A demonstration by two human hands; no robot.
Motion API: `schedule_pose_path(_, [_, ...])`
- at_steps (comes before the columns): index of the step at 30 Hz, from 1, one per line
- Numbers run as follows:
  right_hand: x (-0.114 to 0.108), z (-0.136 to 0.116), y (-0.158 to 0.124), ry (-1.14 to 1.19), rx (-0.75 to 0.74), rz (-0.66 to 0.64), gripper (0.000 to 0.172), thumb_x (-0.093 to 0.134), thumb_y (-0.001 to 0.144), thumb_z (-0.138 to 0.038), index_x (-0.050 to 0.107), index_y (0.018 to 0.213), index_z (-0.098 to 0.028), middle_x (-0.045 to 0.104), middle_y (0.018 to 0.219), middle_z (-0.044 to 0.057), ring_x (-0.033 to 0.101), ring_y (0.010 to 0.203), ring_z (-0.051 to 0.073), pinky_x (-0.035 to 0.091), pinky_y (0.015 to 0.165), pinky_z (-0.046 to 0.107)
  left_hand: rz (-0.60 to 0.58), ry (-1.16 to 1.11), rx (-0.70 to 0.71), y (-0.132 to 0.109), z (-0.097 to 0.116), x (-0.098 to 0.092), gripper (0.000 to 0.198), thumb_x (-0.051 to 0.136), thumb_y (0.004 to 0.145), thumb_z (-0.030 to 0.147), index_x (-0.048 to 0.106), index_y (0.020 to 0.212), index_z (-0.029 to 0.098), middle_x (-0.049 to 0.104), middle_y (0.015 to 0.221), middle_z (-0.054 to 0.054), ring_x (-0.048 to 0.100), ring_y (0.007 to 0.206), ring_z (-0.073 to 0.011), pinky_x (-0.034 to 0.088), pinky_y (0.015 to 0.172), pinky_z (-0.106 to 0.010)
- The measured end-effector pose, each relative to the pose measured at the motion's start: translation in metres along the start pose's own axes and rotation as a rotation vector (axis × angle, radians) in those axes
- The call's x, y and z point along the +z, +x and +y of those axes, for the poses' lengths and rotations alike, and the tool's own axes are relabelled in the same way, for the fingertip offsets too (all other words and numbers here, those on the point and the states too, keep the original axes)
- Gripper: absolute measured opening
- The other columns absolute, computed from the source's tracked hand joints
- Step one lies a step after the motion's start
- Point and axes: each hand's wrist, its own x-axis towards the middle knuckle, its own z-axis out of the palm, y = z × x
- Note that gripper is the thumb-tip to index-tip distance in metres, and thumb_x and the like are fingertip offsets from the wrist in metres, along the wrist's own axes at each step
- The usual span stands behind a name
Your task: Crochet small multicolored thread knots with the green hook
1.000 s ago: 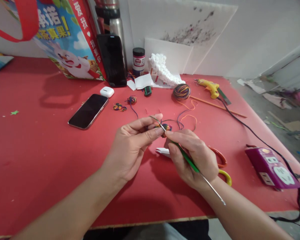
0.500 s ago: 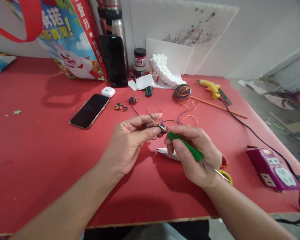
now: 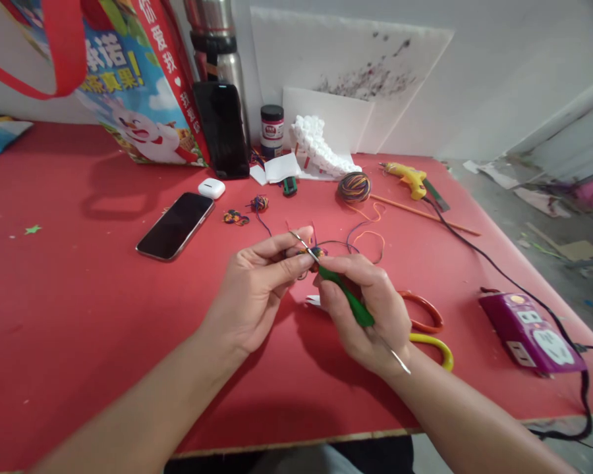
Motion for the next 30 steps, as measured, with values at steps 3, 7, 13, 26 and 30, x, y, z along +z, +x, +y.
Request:
schedule_pose_path(3, [0.0, 0.004, -0.004, 0.099, 0.096, 0.008, 0.038, 0.066, 0.101, -0.012, 0.063, 0.136, -0.028, 0.078, 0.116, 0.009, 0.077, 0.088, 0.019, 0.062, 0.072, 0.033, 0.006, 0.011, -0.001, 0.001, 0.003, -0.004, 0.031, 0.095, 0.061, 0.008, 0.089, 0.091, 0.017, 0.075, 0.075, 0.0, 0.067, 0.068, -0.0069, 0.056, 0.067, -0.015])
schedule_pose_path(7, [-0.002, 0.005, -0.005, 0.192, 0.147, 0.011, 0.038, 0.067, 0.102, -0.011, 0.066, 0.136, -0.028, 0.078, 0.101, 0.003, 0.074, 0.076, 0.014, 0.063, 0.07, 0.029, 0.003, 0.043, 0.034, 0.002, 0.007, -0.007, 0.032, 0.094, 0.06, 0.009, 0.089, 0.09, 0.017, 0.074, 0.073, 0.0, 0.07, 0.068, -0.0083, 0.058, 0.069, -0.016])
schedule_pose_path(13, [-0.005, 0.007, 0.0, 0.268, 0.087, 0.005, 0.036, 0.065, 0.102, -0.008, 0.069, 0.133, -0.026, 0.076, 0.1, 0.002, 0.075, 0.076, 0.012, 0.065, 0.072, 0.028, 0.003, 0.08, 0.053, 0.004, 0.008, -0.01, 0.033, 0.094, 0.06, 0.01, 0.09, 0.092, 0.017, 0.075, 0.074, 0.0, 0.07, 0.069, -0.0091, 0.059, 0.071, -0.018])
schedule_pose_path(26, [0.001, 0.009, 0.004, -0.129, -0.181, 0.002, 0.04, 0.062, 0.101, -0.006, 0.063, 0.139, -0.021, 0.074, 0.108, 0.012, 0.075, 0.095, 0.02, 0.066, 0.081, 0.032, 0.003, 0.028, 0.011, 0.0, 0.0, -0.002, 0.032, 0.097, 0.058, 0.013, 0.09, 0.088, 0.017, 0.075, 0.075, -0.001, 0.067, 0.07, -0.0074, 0.055, 0.068, -0.014])
schedule_pose_path(30, [-0.005, 0.015, 0.007, 0.013, -0.156, -0.041, 0.035, 0.062, 0.104, -0.01, 0.067, 0.136, -0.024, 0.073, 0.101, 0.008, 0.075, 0.09, 0.018, 0.065, 0.076, 0.03, -0.003, 0.053, -0.001, 0.004, 0.005, -0.007, 0.033, 0.096, 0.057, 0.011, 0.09, 0.089, 0.017, 0.076, 0.072, -0.001, 0.068, 0.066, -0.0084, 0.057, 0.067, -0.017])
